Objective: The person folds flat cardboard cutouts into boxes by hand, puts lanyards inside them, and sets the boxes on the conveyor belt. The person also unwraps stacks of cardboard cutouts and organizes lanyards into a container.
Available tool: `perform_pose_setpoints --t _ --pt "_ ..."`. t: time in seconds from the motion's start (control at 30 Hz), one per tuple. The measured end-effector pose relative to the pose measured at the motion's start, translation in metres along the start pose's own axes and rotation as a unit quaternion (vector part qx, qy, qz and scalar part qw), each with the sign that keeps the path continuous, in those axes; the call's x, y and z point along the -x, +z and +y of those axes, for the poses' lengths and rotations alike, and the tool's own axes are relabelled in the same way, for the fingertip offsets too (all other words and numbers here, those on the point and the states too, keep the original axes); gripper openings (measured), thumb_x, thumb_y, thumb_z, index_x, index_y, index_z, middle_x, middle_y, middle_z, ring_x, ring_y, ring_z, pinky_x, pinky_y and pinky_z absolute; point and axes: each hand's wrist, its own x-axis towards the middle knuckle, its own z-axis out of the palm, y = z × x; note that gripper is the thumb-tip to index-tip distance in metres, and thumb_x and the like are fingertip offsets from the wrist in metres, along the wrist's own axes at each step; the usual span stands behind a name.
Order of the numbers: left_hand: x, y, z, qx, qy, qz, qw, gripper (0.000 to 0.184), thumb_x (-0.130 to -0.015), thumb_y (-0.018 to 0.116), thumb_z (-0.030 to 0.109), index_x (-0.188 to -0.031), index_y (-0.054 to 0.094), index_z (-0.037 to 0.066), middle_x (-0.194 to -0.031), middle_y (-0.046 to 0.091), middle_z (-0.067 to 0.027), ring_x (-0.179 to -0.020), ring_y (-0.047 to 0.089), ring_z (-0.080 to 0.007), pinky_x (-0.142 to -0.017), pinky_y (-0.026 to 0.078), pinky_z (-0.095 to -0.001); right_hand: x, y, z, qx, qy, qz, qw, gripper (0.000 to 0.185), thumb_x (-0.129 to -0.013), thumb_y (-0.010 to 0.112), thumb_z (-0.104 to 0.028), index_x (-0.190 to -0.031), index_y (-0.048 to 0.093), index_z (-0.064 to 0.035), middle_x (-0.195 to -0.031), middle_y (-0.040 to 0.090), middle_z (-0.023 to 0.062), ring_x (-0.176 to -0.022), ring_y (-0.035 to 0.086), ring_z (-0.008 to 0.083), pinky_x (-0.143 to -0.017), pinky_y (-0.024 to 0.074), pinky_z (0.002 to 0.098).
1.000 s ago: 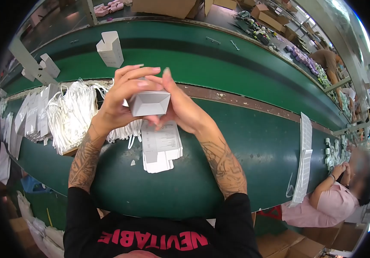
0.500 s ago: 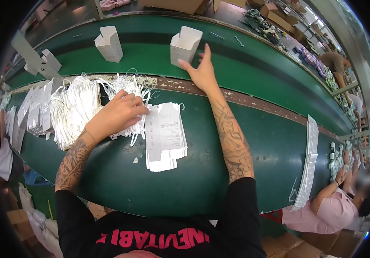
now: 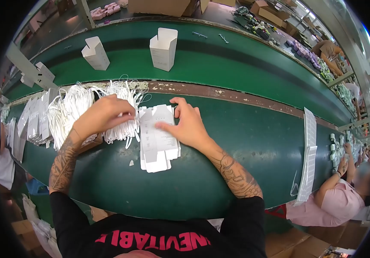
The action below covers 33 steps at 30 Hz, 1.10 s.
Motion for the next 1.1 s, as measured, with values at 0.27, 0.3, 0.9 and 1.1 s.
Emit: perform_pose_setpoints --t 0.27,0.3,0.9,1.1 --pt "-0.094 -0.049 -0.054 0.286 -0.066 0.231 0.927 0.018 -0.106 0.056 0.022 -0.107 0.054 0.005 -0.082 0.06 -0.0007 -0.062 0.052 -0.0048 -0.054 0.043 -0.0214 0.001 -0.003 -0.001 0.03 -0.008 -0.053 0.998 0.089 -0.074 0.089 -0.036 -0.147 0.046 -0.0081 -0.082 0.049 0.0001 -0.08 0.044 0.017 -0.08 0.0323 0.0332" --pt "-0.108 -0.054 -0.065 0.292 -0.069 0.233 0.925 0.019 -0.105 0.057 0.023 -0.108 0.055 0.004 -0.083 0.06 -0.0008 -0.062 0.052 -0.0049 -0.055 0.044 -0.0218 0.003 -0.001 0.0 0.029 -0.015 -0.044 0.998 0.088 -0.074 0.088 -0.036 -0.147 0.047 -0.008 -0.082 0.049 0.0003 -0.08 0.044 0.0172 -0.08 0.0325 0.0333" --pt "-0.068 -0.04 -0.025 0.212 -0.143 0.28 0.925 0.039 -0.101 0.059 0.01 -0.137 0.045 0.004 -0.076 0.046 0.0046 -0.064 0.042 -0.0038 -0.055 0.041 -0.0219 -0.006 -0.011 0.013 -0.287 0.12 -0.06 0.949 0.04 -0.088 0.081 -0.018 -0.116 0.062 0.0026 -0.082 0.068 0.0025 -0.069 0.06 0.0086 -0.069 0.0495 0.0293" --pt "-0.022 0.0 0.022 0.452 -0.003 0.317 0.834 0.081 -0.08 0.086 0.032 -0.142 0.043 0.003 -0.117 0.057 -0.008 -0.108 0.056 -0.016 -0.092 0.046 -0.0293 -0.005 -0.052 -0.034 -0.433 0.08 -0.045 0.897 0.025 -0.102 0.063 -0.019 -0.107 0.068 0.0057 -0.095 0.074 0.008 -0.082 0.067 0.0082 -0.073 0.0553 0.0246"
